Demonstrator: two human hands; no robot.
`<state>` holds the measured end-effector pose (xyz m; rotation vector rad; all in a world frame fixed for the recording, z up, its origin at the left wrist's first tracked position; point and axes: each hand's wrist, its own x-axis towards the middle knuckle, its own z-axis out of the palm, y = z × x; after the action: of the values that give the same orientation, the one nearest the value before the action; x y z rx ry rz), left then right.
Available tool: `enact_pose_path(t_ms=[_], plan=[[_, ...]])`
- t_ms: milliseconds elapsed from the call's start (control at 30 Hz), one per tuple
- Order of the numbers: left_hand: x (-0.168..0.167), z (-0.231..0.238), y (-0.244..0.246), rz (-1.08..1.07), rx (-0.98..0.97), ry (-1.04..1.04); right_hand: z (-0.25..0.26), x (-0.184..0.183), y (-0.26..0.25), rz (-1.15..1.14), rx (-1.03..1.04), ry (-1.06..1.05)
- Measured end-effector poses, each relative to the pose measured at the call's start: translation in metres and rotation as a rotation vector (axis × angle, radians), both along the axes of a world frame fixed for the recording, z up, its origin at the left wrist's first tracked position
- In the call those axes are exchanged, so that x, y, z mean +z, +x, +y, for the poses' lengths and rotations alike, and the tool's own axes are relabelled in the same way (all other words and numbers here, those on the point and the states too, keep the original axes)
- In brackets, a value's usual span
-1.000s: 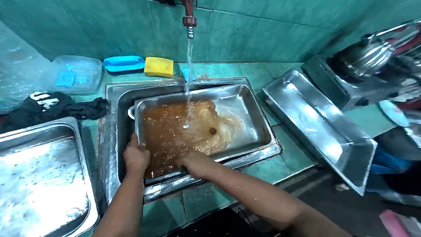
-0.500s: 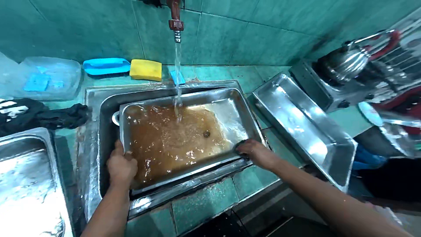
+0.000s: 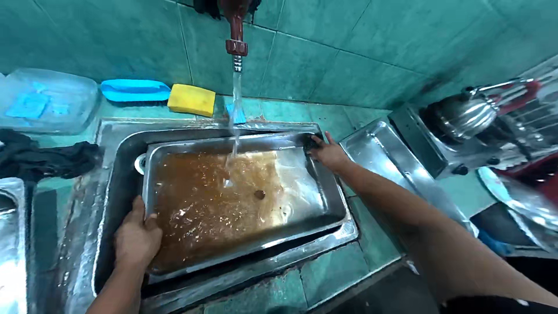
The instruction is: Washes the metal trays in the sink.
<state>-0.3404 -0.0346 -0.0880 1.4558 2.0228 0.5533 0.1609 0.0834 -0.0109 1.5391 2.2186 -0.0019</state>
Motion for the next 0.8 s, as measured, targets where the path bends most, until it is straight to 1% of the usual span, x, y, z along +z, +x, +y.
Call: enact_pose_path(t_ms=[67, 133, 233, 333, 367, 400, 433, 500, 633, 700, 733, 800], plan=[[0.001, 0.0, 0.001, -0.006, 0.007, 0.004, 0.022, 0.002, -0.009, -0.088, 0.001, -0.009], [0.002, -0.001, 0.0, 0.005, 0.001, -0.016, 0.007, 0.003, -0.012, -0.1, 0.016, -0.011], [0.001, -0.001, 0.0, 0.002, 0.009, -0.003, -0.068, 0.011, -0.011, 0.032, -0.063, -0.052], [0.002, 0.002, 0.001, -0.009, 0.027, -0.014, -0.156, 0.014, -0.006, 0.13, -0.168, -0.229], [0.002, 0.003, 0.001, -0.01, 0.029, -0.021, -0.171, 0.018, -0.007, 0.165, -0.191, -0.27], [0.002, 0.004, 0.002, -0.015, 0.031, -0.025, -0.176, 0.021, -0.006, 0.194, -0.199, -0.276], [0.002, 0.004, 0.002, -0.023, 0.032, -0.028, -0.171, 0.021, -0.003, 0.221, -0.201, -0.254], [0.001, 0.005, 0.001, -0.038, 0.036, -0.022, -0.145, 0.007, 0.002, 0.252, -0.194, -0.133], [-0.003, 0.005, 0.0, -0.056, 0.032, 0.012, -0.054, -0.037, -0.006, 0.301, -0.185, 0.222], [-0.003, 0.005, 0.002, -0.047, 0.033, 0.02, -0.019, -0.048, -0.018, 0.253, -0.159, 0.302], [-0.001, 0.006, 0.002, -0.036, 0.028, 0.014, -0.007, -0.053, -0.024, 0.28, -0.151, 0.34], [0.0, 0.007, 0.003, -0.019, 0.026, -0.002, 0.003, -0.073, -0.03, 0.474, -0.143, 0.472]])
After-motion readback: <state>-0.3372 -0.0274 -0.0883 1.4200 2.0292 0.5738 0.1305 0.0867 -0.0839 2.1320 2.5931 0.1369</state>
